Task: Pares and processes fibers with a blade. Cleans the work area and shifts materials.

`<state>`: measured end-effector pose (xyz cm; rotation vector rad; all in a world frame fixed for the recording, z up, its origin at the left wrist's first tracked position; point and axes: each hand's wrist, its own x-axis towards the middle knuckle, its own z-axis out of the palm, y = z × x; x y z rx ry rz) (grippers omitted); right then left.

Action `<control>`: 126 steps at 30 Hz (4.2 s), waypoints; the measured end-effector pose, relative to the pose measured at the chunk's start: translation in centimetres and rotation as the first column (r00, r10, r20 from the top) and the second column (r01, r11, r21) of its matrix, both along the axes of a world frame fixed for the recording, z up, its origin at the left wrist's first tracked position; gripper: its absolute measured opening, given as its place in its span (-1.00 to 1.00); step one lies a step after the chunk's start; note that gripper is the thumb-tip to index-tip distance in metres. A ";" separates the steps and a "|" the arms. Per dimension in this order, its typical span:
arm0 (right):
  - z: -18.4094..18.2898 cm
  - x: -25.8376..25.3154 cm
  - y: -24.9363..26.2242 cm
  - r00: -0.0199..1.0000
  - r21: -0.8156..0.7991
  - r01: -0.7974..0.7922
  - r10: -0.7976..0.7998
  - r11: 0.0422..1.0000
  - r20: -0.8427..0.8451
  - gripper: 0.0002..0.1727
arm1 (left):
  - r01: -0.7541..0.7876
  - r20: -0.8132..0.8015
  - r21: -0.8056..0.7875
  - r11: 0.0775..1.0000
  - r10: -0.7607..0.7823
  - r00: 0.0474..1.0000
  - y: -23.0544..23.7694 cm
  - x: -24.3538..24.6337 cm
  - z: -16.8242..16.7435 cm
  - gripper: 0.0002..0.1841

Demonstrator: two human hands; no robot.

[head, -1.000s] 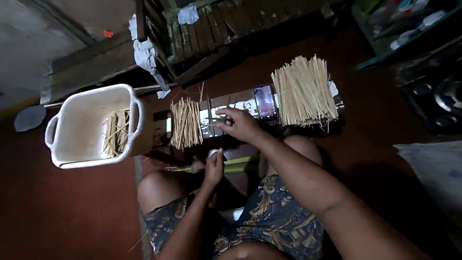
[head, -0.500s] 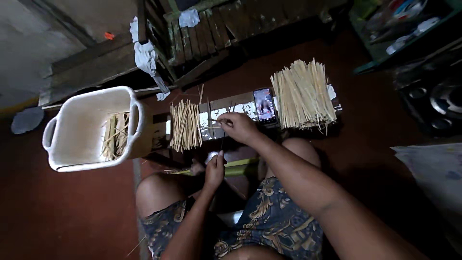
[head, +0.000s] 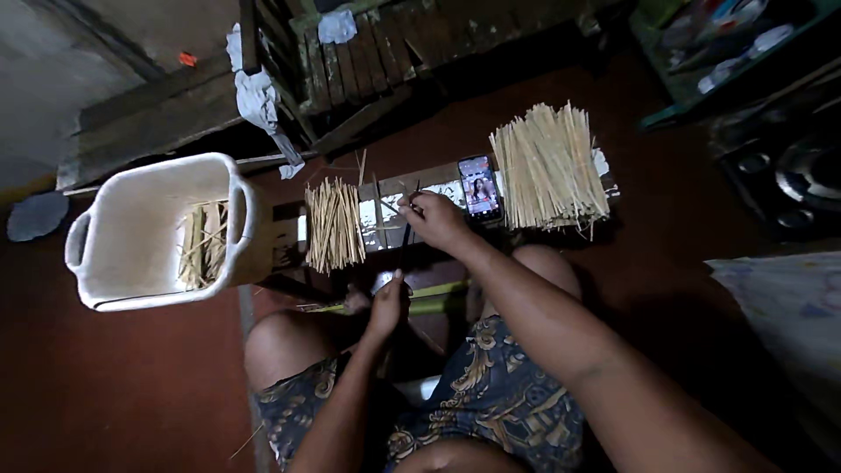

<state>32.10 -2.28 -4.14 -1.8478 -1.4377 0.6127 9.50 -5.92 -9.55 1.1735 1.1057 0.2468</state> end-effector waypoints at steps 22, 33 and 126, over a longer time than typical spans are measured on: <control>-0.3 0.5 0.5 0.998 -0.025 0.061 -0.061 0.998 -0.008 -0.66 | 0.054 0.377 -0.619 0.783 0.236 0.895 0.4 -1.4 -1.6 -0.33; 0.0 0.3 -0.4 0.994 0.009 0.088 -0.089 0.996 0.059 -0.70 | -0.007 -0.031 0.260 0.966 0.016 0.999 -0.5 0.9 -1.0 -0.38; 3.3 1.2 -1.9 0.994 0.082 -0.071 0.064 0.994 0.085 -0.71 | -0.006 0.190 0.569 0.822 -0.124 0.974 1.2 3.0 9.4 -0.48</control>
